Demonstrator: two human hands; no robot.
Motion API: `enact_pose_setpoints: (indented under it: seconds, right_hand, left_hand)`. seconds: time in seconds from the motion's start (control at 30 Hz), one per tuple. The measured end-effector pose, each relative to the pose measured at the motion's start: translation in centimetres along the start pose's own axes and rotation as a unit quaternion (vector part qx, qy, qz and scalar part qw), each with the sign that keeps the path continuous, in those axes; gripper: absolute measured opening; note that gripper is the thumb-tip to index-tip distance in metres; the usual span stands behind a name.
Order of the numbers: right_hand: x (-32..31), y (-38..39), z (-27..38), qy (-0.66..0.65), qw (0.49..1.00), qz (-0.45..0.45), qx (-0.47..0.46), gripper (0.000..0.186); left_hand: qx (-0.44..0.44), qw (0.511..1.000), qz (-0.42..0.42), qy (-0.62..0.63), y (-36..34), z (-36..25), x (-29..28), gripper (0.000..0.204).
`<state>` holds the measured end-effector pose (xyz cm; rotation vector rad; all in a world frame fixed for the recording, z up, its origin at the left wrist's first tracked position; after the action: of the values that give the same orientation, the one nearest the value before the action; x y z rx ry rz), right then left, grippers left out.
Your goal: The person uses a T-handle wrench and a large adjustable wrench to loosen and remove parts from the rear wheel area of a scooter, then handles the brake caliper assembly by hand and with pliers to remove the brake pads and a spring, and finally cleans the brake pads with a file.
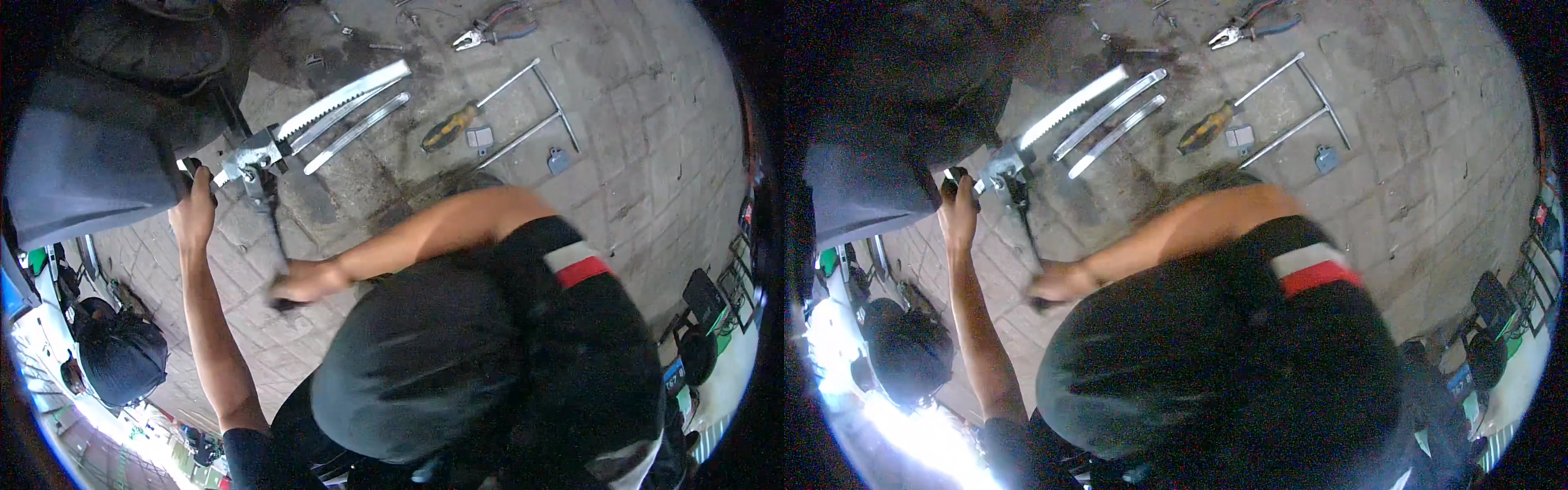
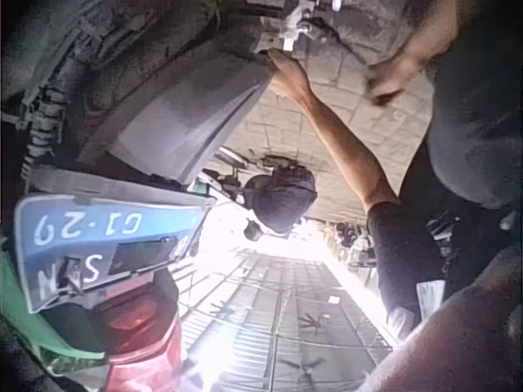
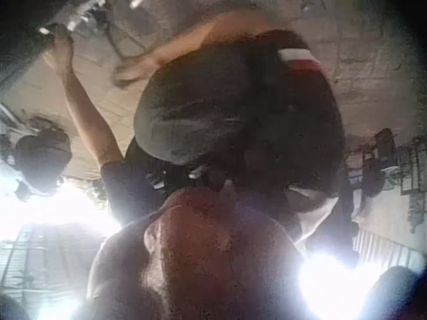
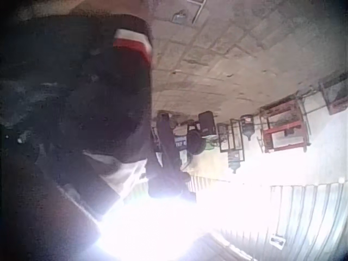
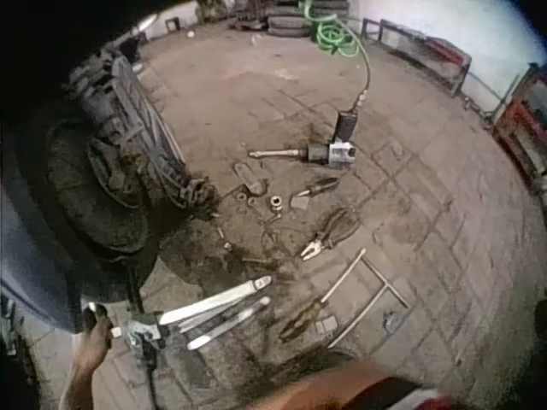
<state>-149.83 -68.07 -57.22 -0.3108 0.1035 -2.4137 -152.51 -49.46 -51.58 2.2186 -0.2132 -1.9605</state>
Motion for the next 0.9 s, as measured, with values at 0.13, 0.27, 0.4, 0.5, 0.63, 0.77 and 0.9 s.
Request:
enact_pose_setpoints:
  seconds: [0.13, 0.27, 0.4, 0.5, 0.63, 0.77, 0.9]
  right_hand:
    - [-9.3, 12.3, 3.4, -0.256, 0.949, 0.075, 0.17, 0.036]
    - [-13.5, 16.1, 6.2, -0.371, 0.841, -0.01, 0.394, 0.021]
    - [-9.1, 12.2, 5.8, -0.35, 0.906, -0.015, 0.239, 0.021]
    - [-9.1, 11.8, 5.2, -0.328, 0.903, -0.093, 0.263, 0.027]
    - [-4.9, 9.3, 2.9, -0.328, 0.913, -0.164, 0.179, 0.029]
    - [-1.1, 4.7, 0.9, -0.339, 0.907, -0.214, 0.125, 0.032]
    - [2.5, -0.9, -1.3, -0.415, 0.843, -0.312, 0.138, 0.025]
  left_hand:
    - [0.053, 0.991, 0.04, 0.113, 0.5, -2.2, -0.4, 0.026]
    - [0.05, 0.991, 0.055, 0.112, 0.5, -2.5, -0.1, 0.024]
    - [0.06, 0.998, -0.017, 0.005, -0.9, -0.7, -0.5, 0.028]
    - [0.034, 0.998, -0.044, -0.032, -0.3, 0.0, 0.0, 0.032]
    - [0.012, 1.0, -0.023, -0.014, -1.1, -0.6, 0.2, 0.036]
    - [-0.001, 0.998, -0.049, -0.034, -0.9, -0.3, -0.2, 0.037]
    - [-0.011, 1.0, -0.002, 0.005, -1.3, 0.2, -0.1, 0.038]
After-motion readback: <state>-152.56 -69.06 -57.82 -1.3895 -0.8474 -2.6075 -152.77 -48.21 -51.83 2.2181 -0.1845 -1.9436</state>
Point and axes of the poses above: each hand's wrist, its own y-axis away from the middle knuckle, its own x-axis out of the palm, z = x × y, the point moved 7 cm from there along -y, towards the middle knuckle, and after that the axes turned 8 degrees about -y, right-handed, at the moved point
